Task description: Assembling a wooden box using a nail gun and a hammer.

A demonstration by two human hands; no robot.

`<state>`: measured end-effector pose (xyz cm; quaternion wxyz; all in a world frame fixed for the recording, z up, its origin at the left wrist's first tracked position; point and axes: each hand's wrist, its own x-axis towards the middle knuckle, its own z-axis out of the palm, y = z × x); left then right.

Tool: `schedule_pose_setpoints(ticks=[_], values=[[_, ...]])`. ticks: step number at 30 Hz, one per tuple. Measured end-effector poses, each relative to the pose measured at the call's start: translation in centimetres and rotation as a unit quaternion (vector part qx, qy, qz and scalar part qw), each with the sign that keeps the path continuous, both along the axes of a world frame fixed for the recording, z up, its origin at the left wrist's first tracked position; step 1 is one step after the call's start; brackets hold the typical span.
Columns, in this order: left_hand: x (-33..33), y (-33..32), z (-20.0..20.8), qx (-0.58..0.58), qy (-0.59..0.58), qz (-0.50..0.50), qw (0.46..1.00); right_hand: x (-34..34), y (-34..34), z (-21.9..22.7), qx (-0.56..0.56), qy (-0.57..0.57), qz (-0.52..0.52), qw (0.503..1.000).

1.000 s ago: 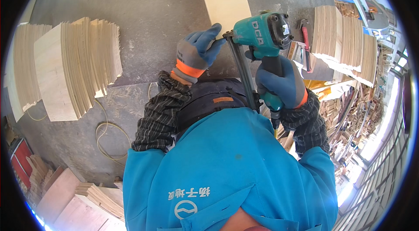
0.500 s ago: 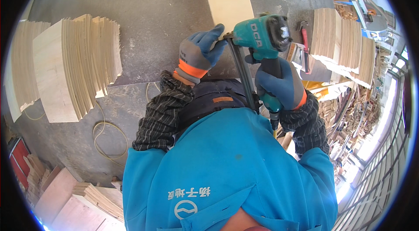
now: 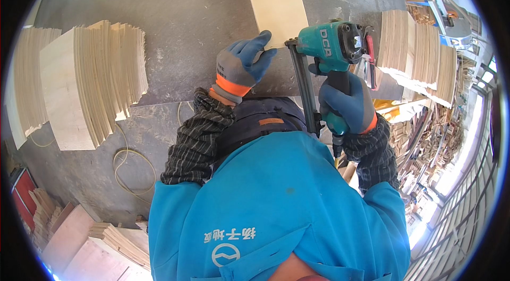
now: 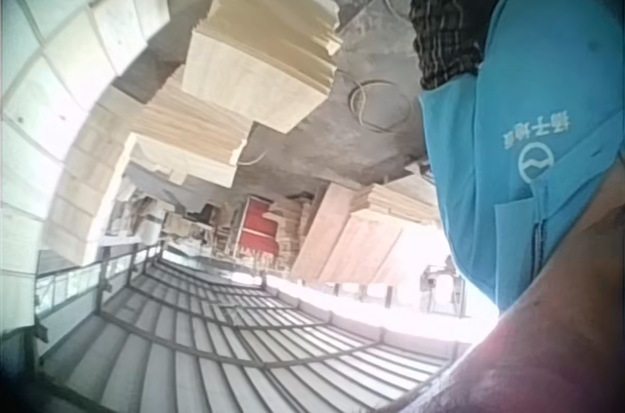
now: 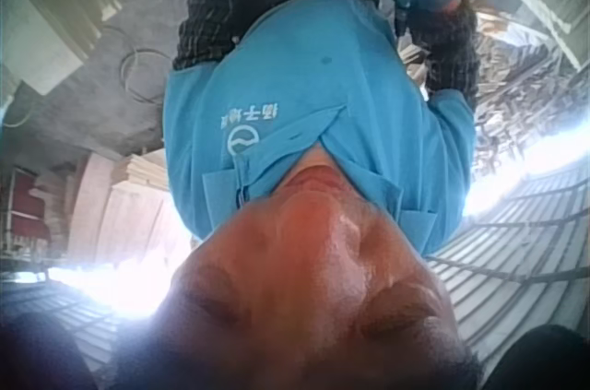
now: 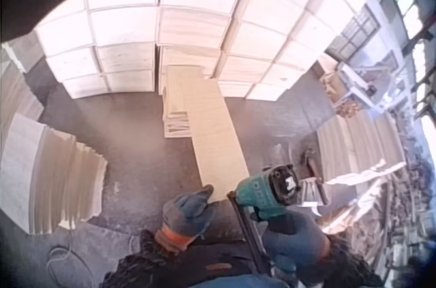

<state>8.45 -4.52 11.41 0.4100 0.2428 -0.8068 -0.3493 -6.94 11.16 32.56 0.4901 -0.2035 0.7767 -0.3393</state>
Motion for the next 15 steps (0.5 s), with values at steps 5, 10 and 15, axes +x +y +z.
schedule_pose_setpoints(ticks=[5,10,15], values=[[-0.26,0.13,-0.03,-0.005,0.012,-0.001,1.0,-0.43,0.58,-0.51,-0.002,0.015,0.013,1.0],[-0.49,0.16,0.28,-0.017,0.015,0.001,1.0,-0.61,0.74,-0.42,0.003,0.021,0.016,1.0],[-0.62,0.05,0.02,-0.017,0.021,0.003,1.0,-0.43,0.25,0.08,-0.005,-0.016,0.001,1.0]])
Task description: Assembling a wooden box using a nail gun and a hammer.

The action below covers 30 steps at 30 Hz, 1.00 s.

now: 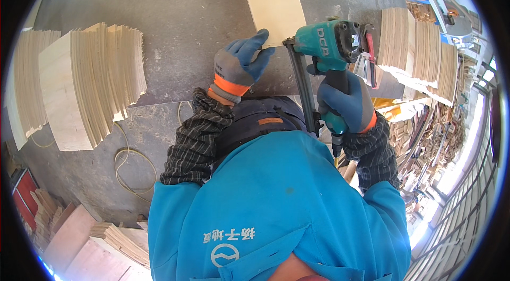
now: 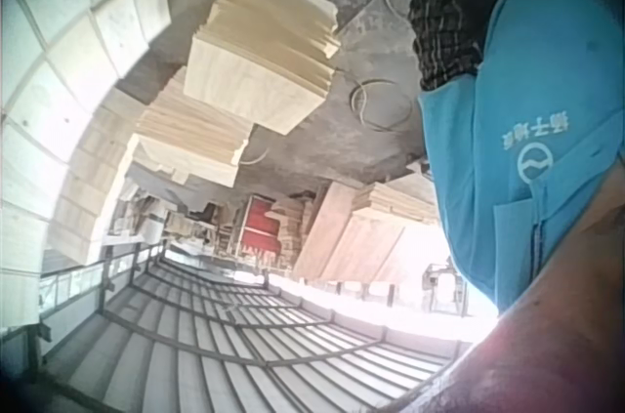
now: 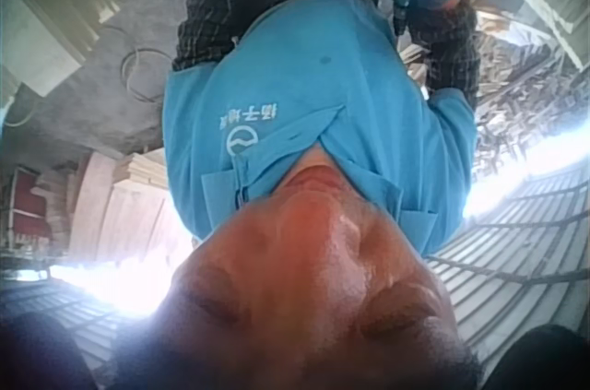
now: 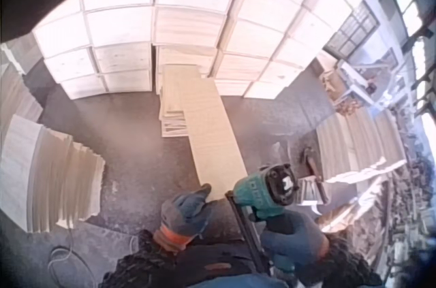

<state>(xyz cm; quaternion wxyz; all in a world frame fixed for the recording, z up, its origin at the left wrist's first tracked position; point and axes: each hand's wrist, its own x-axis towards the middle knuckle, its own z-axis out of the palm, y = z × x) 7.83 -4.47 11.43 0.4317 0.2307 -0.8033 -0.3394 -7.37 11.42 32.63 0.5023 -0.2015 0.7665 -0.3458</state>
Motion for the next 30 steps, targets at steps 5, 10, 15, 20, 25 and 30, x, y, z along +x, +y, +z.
schedule_pose_setpoints(ticks=[5,10,15,20,25,30], values=[[-0.1,0.0,-0.1,-0.011,0.012,0.002,1.0,-0.5,0.8,0.0,-0.007,0.002,-0.019,1.0],[0.0,0.1,0.0,-0.009,0.012,0.0,1.0,-0.8,1.0,0.7,0.001,0.018,-0.049,0.999],[0.0,0.1,0.2,-0.008,0.001,0.0,1.0,-1.0,1.0,0.7,-0.004,0.018,-0.04,0.999],[-0.1,0.3,0.1,-0.011,0.013,0.004,1.0,-1.1,1.2,0.3,0.0,0.014,-0.038,0.999],[-0.2,0.4,0.1,-0.001,0.004,0.004,1.0,-1.3,1.2,0.2,0.011,0.013,-0.035,0.999],[-0.1,0.2,0.0,-0.001,-0.005,0.004,1.0,-1.6,1.4,0.6,-0.016,0.008,-0.048,0.999]])
